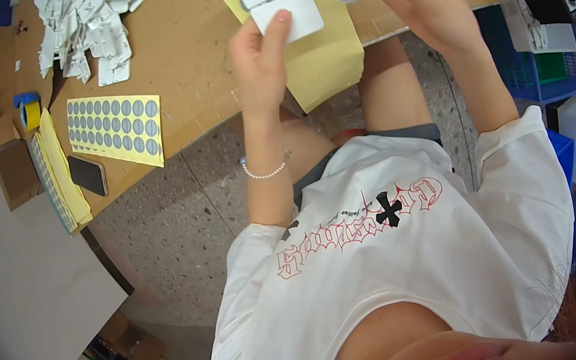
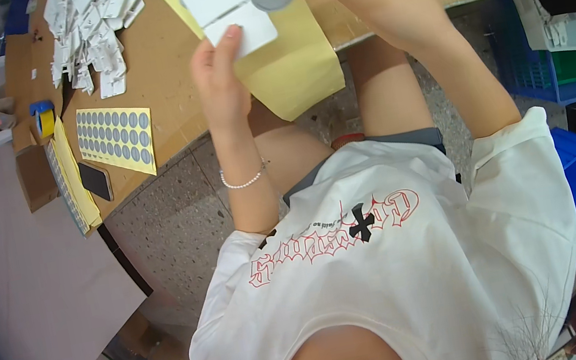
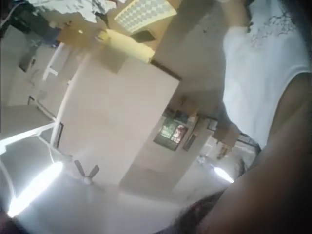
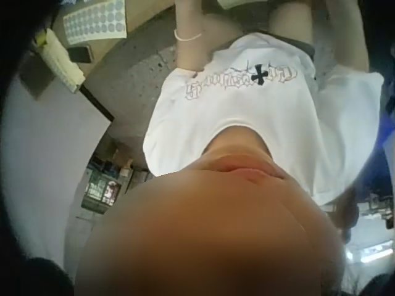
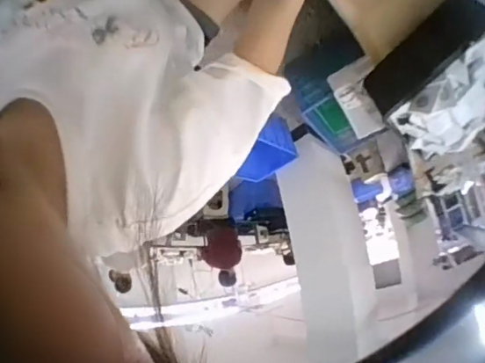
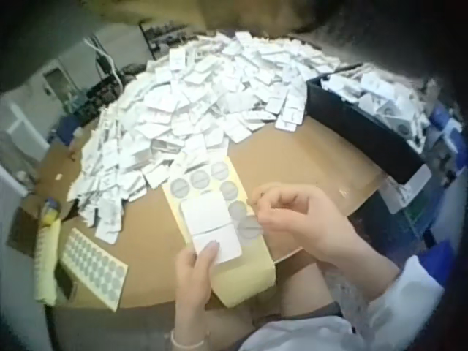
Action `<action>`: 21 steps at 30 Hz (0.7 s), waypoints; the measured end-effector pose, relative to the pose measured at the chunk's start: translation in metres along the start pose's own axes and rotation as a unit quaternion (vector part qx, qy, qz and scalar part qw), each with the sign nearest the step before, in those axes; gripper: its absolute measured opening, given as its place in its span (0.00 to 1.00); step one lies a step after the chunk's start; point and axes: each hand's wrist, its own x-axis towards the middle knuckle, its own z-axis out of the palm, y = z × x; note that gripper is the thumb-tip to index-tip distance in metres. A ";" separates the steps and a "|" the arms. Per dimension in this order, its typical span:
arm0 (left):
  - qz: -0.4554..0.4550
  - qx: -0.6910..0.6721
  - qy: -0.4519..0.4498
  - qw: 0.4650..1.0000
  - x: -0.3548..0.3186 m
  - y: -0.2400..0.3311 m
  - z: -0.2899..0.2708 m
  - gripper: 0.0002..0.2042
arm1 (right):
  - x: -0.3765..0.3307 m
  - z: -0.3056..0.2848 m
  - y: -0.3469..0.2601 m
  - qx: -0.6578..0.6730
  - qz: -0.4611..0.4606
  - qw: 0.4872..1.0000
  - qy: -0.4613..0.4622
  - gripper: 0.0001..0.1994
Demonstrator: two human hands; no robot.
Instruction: Applying small circular stickers from a sheet onto white electronic devices.
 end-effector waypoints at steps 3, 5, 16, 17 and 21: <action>-0.007 0.022 -0.028 0.999 0.002 -0.004 0.008 0.11 | 0.028 -0.003 0.005 0.031 0.075 0.997 -0.010 0.07; -0.010 0.013 -0.032 0.999 0.001 -0.004 0.006 0.11 | 0.040 0.001 0.007 0.013 0.076 0.997 -0.020 0.07; -0.018 -0.004 -0.039 0.999 0.006 -0.007 -0.020 0.11 | 0.056 0.020 0.030 -0.125 0.037 0.988 -0.080 0.09; -0.019 -0.005 -0.037 0.999 0.006 -0.007 -0.022 0.11 | 0.059 0.020 0.027 -0.124 0.032 0.987 -0.095 0.07; -0.016 -0.006 -0.049 0.999 0.006 -0.010 -0.022 0.11 | 0.080 0.013 0.058 0.025 -0.322 0.918 -0.231 0.05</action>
